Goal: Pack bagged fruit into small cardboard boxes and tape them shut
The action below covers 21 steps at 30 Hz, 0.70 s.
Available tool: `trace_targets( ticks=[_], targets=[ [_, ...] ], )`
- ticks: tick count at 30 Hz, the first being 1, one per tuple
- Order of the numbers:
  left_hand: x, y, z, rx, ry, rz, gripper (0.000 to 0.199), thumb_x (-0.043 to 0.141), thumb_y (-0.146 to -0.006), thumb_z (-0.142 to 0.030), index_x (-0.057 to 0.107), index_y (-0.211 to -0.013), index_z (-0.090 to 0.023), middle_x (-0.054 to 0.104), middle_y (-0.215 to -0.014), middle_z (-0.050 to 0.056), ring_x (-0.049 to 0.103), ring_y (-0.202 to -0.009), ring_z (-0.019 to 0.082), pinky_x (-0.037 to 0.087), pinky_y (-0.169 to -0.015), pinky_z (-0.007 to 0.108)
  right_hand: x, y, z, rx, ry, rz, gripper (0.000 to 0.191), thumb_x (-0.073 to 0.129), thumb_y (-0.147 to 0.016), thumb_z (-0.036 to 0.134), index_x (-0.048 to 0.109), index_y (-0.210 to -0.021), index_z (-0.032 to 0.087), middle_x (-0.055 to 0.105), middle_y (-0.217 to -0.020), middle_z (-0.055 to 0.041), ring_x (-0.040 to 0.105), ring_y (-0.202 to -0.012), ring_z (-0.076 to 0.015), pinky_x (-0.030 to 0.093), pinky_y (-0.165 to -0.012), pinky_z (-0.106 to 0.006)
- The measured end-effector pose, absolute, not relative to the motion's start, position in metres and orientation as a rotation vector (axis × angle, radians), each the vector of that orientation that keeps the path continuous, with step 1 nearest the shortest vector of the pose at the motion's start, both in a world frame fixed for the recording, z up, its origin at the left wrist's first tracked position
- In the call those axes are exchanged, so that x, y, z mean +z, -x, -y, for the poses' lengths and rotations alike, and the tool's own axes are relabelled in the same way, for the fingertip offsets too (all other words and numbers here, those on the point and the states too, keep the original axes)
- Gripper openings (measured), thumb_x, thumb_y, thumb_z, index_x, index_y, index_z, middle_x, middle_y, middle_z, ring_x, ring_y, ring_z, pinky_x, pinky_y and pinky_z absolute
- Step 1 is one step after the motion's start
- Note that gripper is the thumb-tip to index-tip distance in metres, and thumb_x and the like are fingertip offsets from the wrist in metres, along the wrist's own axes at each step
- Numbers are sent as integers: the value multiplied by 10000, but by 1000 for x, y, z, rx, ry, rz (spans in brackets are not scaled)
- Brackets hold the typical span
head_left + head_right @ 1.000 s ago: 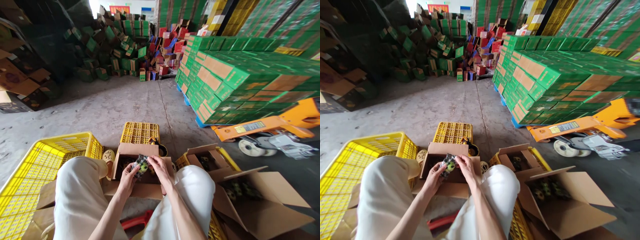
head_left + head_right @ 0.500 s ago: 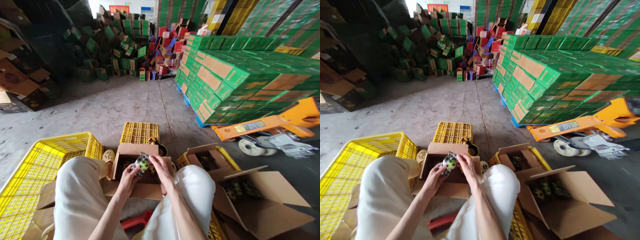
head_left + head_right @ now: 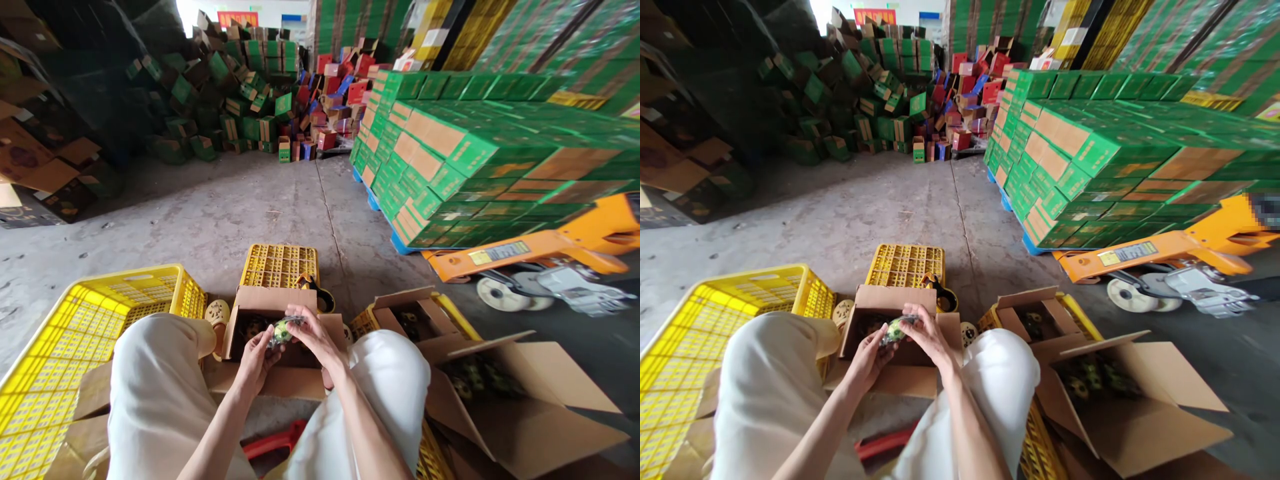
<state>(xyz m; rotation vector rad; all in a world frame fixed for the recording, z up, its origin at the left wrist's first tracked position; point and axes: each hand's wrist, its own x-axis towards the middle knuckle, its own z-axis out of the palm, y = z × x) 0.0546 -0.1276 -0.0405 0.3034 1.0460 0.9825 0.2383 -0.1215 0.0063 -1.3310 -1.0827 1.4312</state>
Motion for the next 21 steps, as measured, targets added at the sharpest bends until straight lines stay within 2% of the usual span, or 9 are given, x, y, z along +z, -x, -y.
trace_targets(
  ticks=[3,6,8,9,11,14,16,21],
  targets=[
    [-38,-53,127,939,-274,-1069,578,997,-723,-626,778,-982,-158,817,-912,105,786,-735,197,625,-663,273,2,-237,119,1436,1344,1148,480,792,-861,686,787,-985,222,755,-973,-42,715,-907,-229,613,-774,-334],
    [-31,-53,129,957,-331,-1004,670,885,-796,-746,784,-1226,-241,802,-1293,149,810,-1042,282,649,-803,351,-2,-236,116,1395,1400,1069,514,764,-854,733,733,-816,221,673,-814,-12,651,-754,-197,591,-661,-321],
    [-28,-53,131,958,-440,-954,704,936,-778,-683,774,-1321,-266,753,-1427,148,771,-1182,308,632,-876,358,-4,-237,116,1386,1444,1013,535,769,-838,754,697,-760,229,635,-758,-3,618,-683,-184,575,-613,-324],
    [-28,-54,132,948,-494,-945,704,983,-745,-626,790,-1302,-242,767,-1399,154,766,-1173,304,621,-882,342,-5,-237,116,1384,1464,998,541,772,-833,761,688,-750,233,632,-742,-3,614,-656,-183,566,-595,-327],
    [-30,-56,132,932,-559,-961,654,1046,-676,-550,834,-1169,-178,823,-1216,150,776,-1031,261,604,-832,299,-6,-237,116,1385,1502,1005,553,763,-832,781,674,-742,242,629,-689,0,610,-597,-183,519,-546,-321],
    [-37,-58,132,964,-547,-1033,599,1032,-665,-603,835,-997,-145,832,-980,108,747,-816,190,575,-718,258,-7,-238,117,1384,1530,1085,586,712,-860,816,624,-719,253,539,-552,37,533,-492,-158,402,-485,-291],
    [-40,-57,131,980,-520,-1074,619,1012,-664,-649,822,-975,-149,823,-937,88,733,-765,172,561,-675,248,-9,-238,118,1370,1509,1132,601,675,-888,824,592,-712,256,484,-525,59,474,-464,-136,350,-479,-279],
    [-42,-57,130,963,-508,-1121,692,975,-649,-734,806,-959,-139,807,-890,82,740,-743,175,526,-620,234,-14,-238,116,1322,1461,1197,570,679,-919,769,592,-708,246,494,-580,62,452,-466,-119,316,-486,-279]
  ],
)
